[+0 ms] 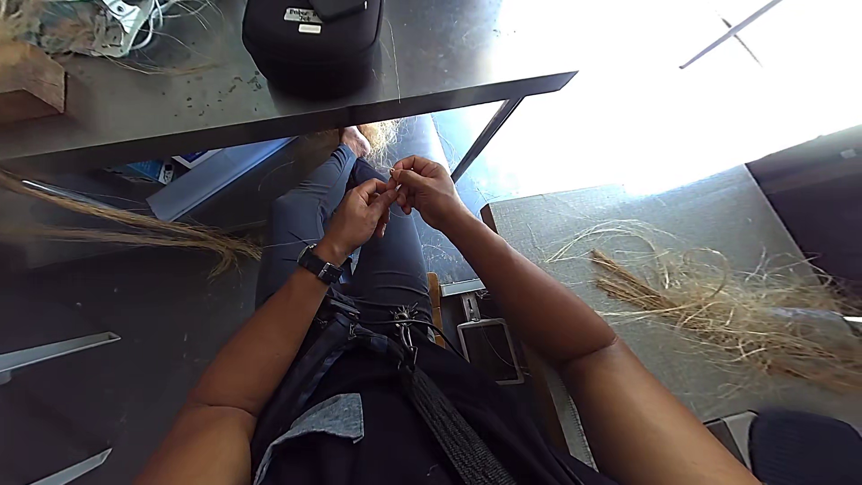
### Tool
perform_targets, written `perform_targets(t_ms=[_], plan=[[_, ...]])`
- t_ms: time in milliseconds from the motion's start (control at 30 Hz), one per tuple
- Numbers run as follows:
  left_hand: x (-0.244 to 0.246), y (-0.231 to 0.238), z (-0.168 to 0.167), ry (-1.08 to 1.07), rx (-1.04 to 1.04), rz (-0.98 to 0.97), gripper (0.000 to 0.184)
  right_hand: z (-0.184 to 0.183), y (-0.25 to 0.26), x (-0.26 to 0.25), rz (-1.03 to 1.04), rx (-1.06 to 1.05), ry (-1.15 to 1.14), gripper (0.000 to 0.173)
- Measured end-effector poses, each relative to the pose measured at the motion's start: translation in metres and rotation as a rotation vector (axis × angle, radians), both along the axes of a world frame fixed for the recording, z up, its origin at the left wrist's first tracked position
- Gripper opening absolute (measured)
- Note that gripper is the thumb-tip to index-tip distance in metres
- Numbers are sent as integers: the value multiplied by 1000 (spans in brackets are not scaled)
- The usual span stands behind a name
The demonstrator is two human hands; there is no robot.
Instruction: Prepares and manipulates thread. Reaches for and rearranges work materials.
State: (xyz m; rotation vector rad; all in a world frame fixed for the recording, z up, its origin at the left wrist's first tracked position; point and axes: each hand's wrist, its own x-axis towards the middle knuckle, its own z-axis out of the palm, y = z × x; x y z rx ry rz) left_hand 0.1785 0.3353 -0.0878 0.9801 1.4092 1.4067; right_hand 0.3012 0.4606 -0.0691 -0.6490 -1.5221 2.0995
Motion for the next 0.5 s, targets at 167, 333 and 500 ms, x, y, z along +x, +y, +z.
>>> perform_targets(t_ms=[167,333,500], plan=[[3,-14,-7,470,33,54,27,2,-2,0,-54,-41,-5,10],[7,-12,-1,678,67,59,24,0,-6,-1,-95,-30,-14,10],[10,-10,-3,705,82,53,22,-2,-8,-1,-112,-35,-29,10]])
